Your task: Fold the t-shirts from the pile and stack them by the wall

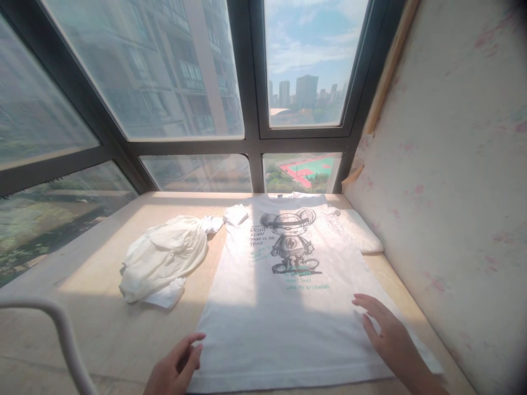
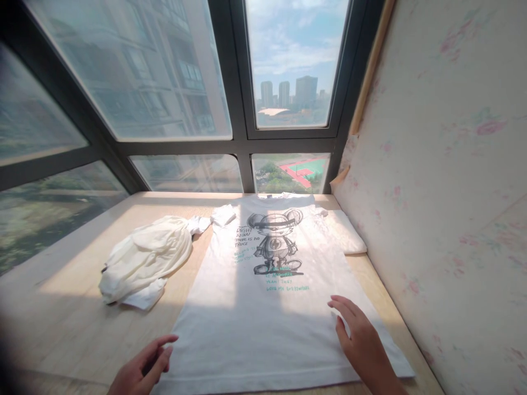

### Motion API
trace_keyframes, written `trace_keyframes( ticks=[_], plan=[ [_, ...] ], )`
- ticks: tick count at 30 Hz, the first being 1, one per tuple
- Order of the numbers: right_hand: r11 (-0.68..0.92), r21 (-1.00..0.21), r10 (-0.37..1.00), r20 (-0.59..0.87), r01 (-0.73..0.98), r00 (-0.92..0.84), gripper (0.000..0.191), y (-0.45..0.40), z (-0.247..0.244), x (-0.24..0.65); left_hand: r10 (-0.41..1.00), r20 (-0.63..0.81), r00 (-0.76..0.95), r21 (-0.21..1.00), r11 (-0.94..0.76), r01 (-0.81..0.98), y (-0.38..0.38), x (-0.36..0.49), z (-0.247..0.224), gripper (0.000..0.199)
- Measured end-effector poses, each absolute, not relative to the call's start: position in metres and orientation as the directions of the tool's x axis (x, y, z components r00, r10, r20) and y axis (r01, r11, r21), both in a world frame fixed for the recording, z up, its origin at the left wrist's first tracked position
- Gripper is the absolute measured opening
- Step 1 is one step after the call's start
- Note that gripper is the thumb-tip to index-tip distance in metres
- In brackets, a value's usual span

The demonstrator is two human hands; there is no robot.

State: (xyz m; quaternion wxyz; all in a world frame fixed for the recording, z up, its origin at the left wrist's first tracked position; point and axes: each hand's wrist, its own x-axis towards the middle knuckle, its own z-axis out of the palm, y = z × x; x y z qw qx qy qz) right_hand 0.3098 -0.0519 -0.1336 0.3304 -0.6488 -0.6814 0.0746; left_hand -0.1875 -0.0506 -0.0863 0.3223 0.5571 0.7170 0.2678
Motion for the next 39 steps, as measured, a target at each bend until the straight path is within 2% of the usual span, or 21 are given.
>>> trace_keyframes(
  ticks=[4,12,16,20,23,27,33,39],
  plan=[
    [0.314,-0.576,0.937,0.314,0.755,-0.150,0.036,-0.013,-0.116,0.242,0.990,-0.106,-0.094,0.778,0.141,0.612,-0.013,-0.158,-0.082,0.046],
    [0.416,-0.651,0.901,0.199,0.635,-0.386,0.047,0.077,-0.100,0.129,0.999,0.006,0.051,0.759,-0.038,0.649,0.083,-0.103,-0.091,0.034],
    [0.350,-0.699,0.932,0.189,0.624,-0.310,0.036,0.115,-0.123,0.097,0.999,0.036,-0.001,0.715,-0.025,0.699,0.152,-0.098,-0.097,0.036],
    [0.353,-0.750,0.935,0.274,0.559,-0.224,0.030,0.127,-0.148,0.092,0.989,0.055,-0.141,0.638,0.074,0.767,0.230,-0.120,-0.096,0.038],
    [0.387,-0.779,0.922,0.311,0.494,-0.231,0.029,0.125,-0.157,0.095,0.966,0.083,-0.247,0.565,0.158,0.810,0.285,-0.140,-0.093,0.037],
    [0.400,-0.762,0.915,0.305,0.509,-0.264,0.028,0.122,-0.158,0.094,0.942,0.106,-0.318,0.481,0.231,0.846,0.341,-0.153,-0.095,0.041],
    [0.415,-0.753,0.910,0.332,0.511,-0.250,0.028,0.121,-0.159,0.091,0.951,0.034,-0.309,0.447,0.261,0.855,0.375,-0.155,-0.104,0.031],
    [0.407,-0.759,0.913,0.323,0.508,-0.248,0.028,0.121,-0.157,0.093,0.937,0.048,-0.347,0.537,0.269,0.799,0.355,-0.164,-0.100,0.029]
  ],
)
